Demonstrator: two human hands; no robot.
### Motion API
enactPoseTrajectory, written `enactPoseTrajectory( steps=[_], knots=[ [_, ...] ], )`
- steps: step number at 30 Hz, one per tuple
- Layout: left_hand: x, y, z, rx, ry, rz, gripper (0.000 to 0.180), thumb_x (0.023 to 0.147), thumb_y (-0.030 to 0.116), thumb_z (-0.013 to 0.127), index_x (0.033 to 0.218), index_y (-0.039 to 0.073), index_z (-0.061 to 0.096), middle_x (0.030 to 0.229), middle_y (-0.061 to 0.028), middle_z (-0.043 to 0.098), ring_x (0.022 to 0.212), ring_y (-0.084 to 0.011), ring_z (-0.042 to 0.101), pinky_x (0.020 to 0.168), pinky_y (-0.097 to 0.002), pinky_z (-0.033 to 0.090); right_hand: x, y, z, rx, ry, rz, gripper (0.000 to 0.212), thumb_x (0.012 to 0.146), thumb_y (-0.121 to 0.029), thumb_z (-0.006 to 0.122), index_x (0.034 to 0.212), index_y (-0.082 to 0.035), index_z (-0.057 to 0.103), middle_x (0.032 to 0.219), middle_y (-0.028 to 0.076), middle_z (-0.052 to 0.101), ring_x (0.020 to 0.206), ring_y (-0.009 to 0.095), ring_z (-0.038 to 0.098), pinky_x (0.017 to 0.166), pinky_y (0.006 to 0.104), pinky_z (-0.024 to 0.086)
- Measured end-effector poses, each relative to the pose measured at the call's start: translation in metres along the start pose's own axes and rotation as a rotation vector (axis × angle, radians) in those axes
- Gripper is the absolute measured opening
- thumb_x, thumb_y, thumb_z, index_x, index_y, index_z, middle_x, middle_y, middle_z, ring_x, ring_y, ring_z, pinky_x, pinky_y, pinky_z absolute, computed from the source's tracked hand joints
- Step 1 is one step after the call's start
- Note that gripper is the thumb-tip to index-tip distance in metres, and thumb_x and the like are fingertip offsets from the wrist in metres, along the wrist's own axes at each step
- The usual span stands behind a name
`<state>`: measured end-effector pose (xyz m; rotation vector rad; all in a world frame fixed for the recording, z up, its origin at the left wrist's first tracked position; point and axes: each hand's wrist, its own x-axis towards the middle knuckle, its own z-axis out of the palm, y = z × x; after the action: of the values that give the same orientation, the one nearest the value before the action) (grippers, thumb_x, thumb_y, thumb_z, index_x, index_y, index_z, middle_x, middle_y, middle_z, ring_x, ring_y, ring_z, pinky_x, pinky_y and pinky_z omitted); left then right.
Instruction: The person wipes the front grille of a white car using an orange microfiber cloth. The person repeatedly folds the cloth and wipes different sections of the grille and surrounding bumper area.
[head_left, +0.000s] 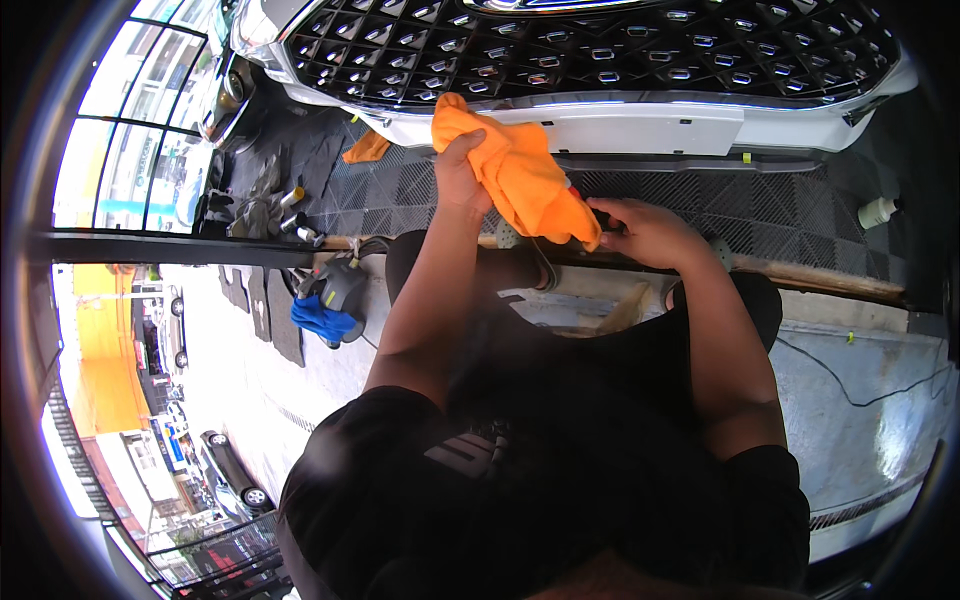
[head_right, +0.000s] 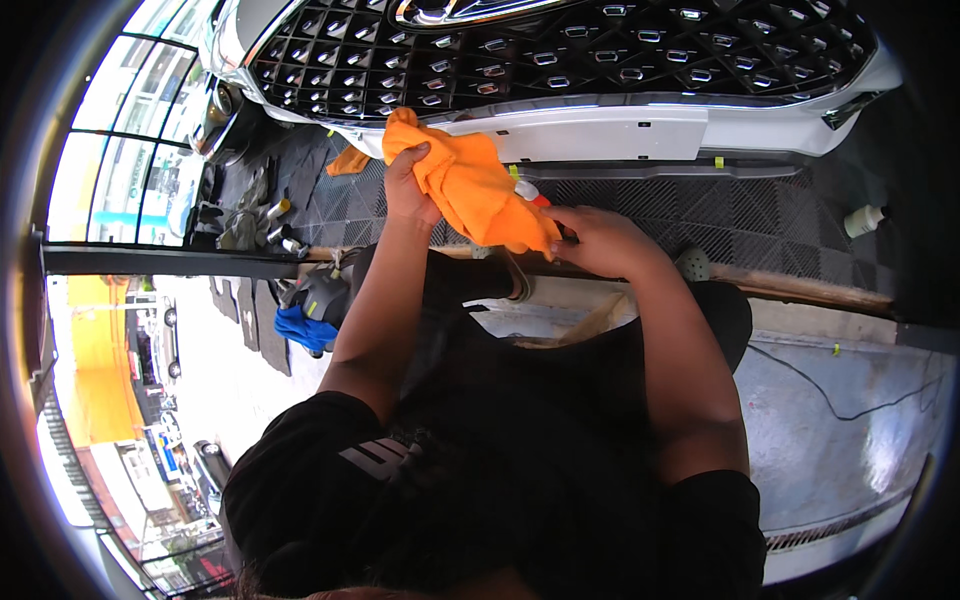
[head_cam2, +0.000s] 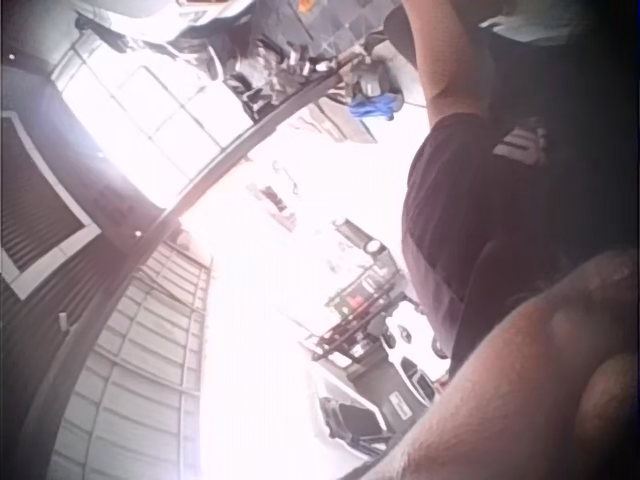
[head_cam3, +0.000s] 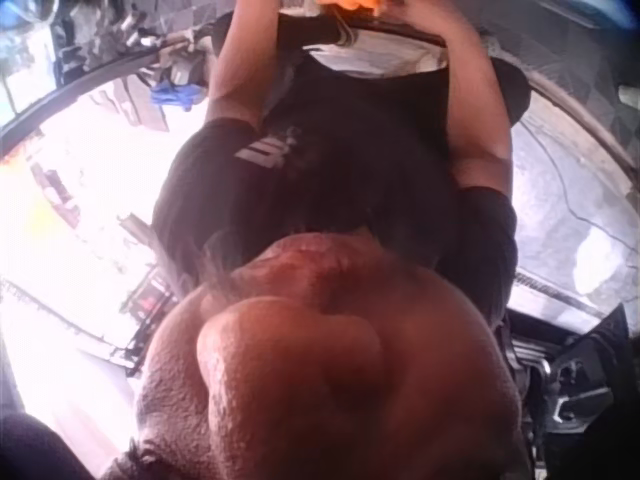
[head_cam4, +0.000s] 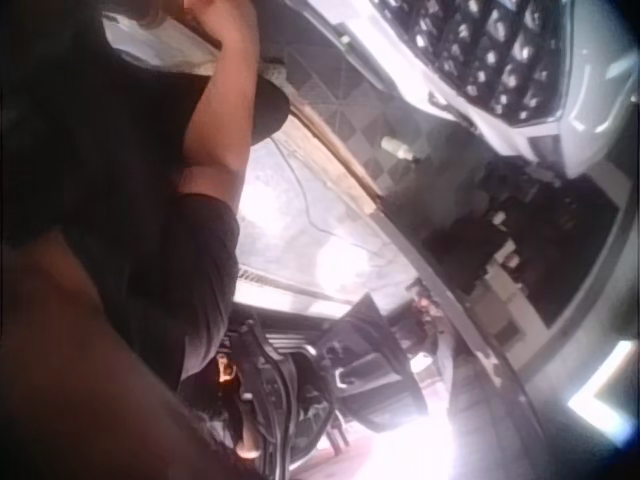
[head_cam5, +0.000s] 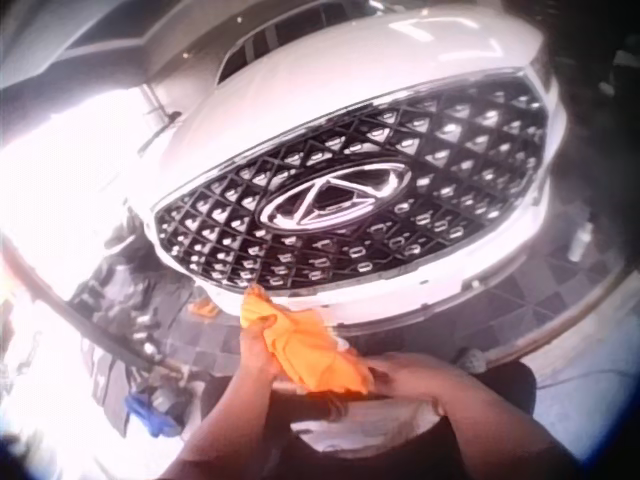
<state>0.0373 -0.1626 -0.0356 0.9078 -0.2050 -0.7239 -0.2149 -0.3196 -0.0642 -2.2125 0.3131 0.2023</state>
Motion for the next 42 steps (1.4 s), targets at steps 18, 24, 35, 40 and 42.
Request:
enactPoseTrajectory(
  steps=[18,24,35,40,42],
  knots=[
    [0.053,0.059,0.001,0.043,-0.102,-0.201,0.034,0.089,0.012,0.064,0.121,0.002,0.060,0.109,-0.0185,0.070,0.102,-0.0360,0.071,0.096,-0.0501,0.060,0.029,-0.003,0.021,-0.078,0.030,-0.068,0.058,0.099,-0.036,0.070,0.151,-0.019,0.053,0.120,0.013,0.068,0.112,0.032,0.068,0.098,0.0429,0.053],
    [0.049,0.023,-0.031,0.854,0.024,0.207,0.041,0.089,0.014,0.071,0.125,-0.002,0.059,0.111,-0.0156,0.071,0.103,-0.0323,0.071,0.092,-0.0400,0.059,0.022,-0.001,0.022,-0.017,-0.038,0.019,0.059,0.098,-0.037,0.071,0.152,-0.023,0.053,0.121,0.013,0.067,0.111,0.031,0.068,0.097,0.0428,0.053],
    [0.066,0.037,-0.123,1.877,0.042,0.347,0.038,0.081,0.031,0.074,0.106,0.002,0.072,0.096,-0.0178,0.077,0.095,-0.0383,0.074,0.085,-0.0471,0.059,0.012,0.011,0.014,-0.022,0.005,0.035,0.060,0.099,-0.036,0.070,0.154,-0.023,0.051,0.119,0.013,0.068,0.110,0.030,0.068,0.095,0.0418,0.054],
    [0.050,0.028,-0.105,1.756,0.062,0.594,0.034,0.081,0.032,0.075,0.104,0.006,0.071,0.095,-0.0163,0.077,0.087,-0.0401,0.074,0.079,-0.0493,0.060,0.009,0.012,0.017,0.013,0.014,0.049,0.061,0.099,-0.036,0.070,0.155,-0.024,0.050,0.120,0.013,0.068,0.112,0.030,0.067,0.098,0.0422,0.053],
    [0.067,0.030,-0.073,1.781,0.032,0.586,0.035,0.083,0.033,0.075,0.106,0.008,0.072,0.099,-0.0158,0.077,0.089,-0.0399,0.075,0.082,-0.0492,0.061,0.013,0.008,0.014,-0.026,-0.023,0.063,0.062,0.099,-0.036,0.070,0.155,-0.024,0.050,0.121,0.013,0.068,0.113,0.031,0.067,0.098,0.0425,0.053]
  ],
)
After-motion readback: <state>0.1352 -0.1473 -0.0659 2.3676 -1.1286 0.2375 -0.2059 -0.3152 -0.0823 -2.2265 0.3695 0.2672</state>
